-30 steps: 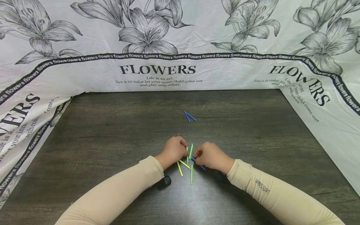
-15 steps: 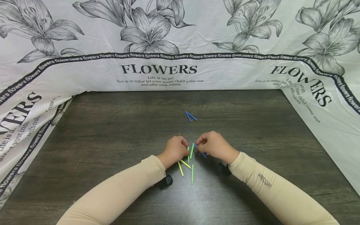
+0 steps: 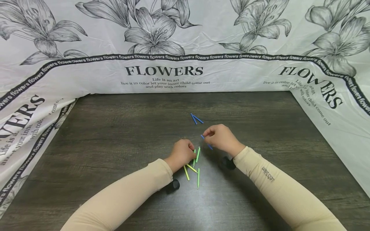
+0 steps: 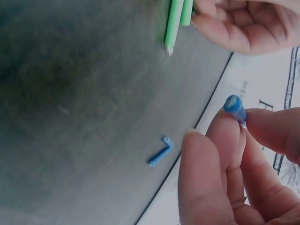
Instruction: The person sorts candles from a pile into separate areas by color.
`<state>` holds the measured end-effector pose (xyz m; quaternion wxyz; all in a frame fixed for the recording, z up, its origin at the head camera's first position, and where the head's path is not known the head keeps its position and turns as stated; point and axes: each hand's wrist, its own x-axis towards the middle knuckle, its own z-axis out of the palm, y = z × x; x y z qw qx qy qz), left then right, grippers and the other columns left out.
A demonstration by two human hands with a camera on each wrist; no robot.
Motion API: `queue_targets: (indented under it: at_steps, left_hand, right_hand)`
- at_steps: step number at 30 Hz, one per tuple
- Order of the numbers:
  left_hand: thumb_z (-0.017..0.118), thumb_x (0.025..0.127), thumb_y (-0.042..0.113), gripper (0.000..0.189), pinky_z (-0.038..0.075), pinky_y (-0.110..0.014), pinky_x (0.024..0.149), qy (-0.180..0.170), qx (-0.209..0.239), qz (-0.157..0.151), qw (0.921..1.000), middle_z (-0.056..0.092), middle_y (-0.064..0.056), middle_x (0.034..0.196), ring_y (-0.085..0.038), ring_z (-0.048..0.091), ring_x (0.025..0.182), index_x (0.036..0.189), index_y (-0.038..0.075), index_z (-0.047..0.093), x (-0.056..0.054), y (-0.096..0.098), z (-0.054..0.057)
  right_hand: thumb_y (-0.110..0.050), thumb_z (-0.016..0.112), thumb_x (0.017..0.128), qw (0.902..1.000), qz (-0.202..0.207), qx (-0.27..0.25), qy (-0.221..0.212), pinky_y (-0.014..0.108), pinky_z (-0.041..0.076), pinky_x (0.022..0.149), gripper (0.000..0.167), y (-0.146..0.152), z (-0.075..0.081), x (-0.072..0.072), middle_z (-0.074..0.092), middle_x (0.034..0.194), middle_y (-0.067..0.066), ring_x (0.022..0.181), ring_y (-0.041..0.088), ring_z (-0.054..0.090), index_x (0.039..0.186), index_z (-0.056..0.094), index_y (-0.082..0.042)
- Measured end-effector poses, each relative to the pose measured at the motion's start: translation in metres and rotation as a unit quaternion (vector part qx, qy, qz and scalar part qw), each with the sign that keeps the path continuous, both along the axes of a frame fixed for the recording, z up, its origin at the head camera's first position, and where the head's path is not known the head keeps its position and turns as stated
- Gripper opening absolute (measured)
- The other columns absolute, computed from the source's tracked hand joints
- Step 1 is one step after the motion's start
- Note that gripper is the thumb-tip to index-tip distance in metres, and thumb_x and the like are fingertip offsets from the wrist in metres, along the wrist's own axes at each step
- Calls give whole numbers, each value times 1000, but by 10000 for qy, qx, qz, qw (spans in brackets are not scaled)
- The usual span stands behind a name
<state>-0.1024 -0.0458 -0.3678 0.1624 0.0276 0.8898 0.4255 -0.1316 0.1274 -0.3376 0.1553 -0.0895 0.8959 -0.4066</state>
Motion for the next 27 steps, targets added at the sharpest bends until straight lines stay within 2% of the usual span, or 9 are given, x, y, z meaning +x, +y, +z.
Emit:
queue_targets:
  at_steps: [12, 27]
  left_hand:
    - [71, 81, -1, 11, 48, -25, 53, 39, -109, 95, 9999, 57, -7, 77, -17, 54, 64, 89, -1, 63, -2, 2, -2]
    - [69, 82, 0, 11, 48, -24, 51, 125, -191, -5, 9997, 59, -8, 76, -16, 54, 61, 92, -3, 64, 0, 4, -2]
  right_hand:
    - [-9, 62, 89, 9999, -79, 132, 39, 30, 49, 63, 21, 1, 2, -13, 69, 92, 9, 68, 17, 59, 105, 70, 1]
    - [-9, 61, 91, 9991, -277, 303, 97, 31, 50, 66, 23, 7, -6, -43, 68, 99, 13, 73, 19, 60, 109, 69, 1]
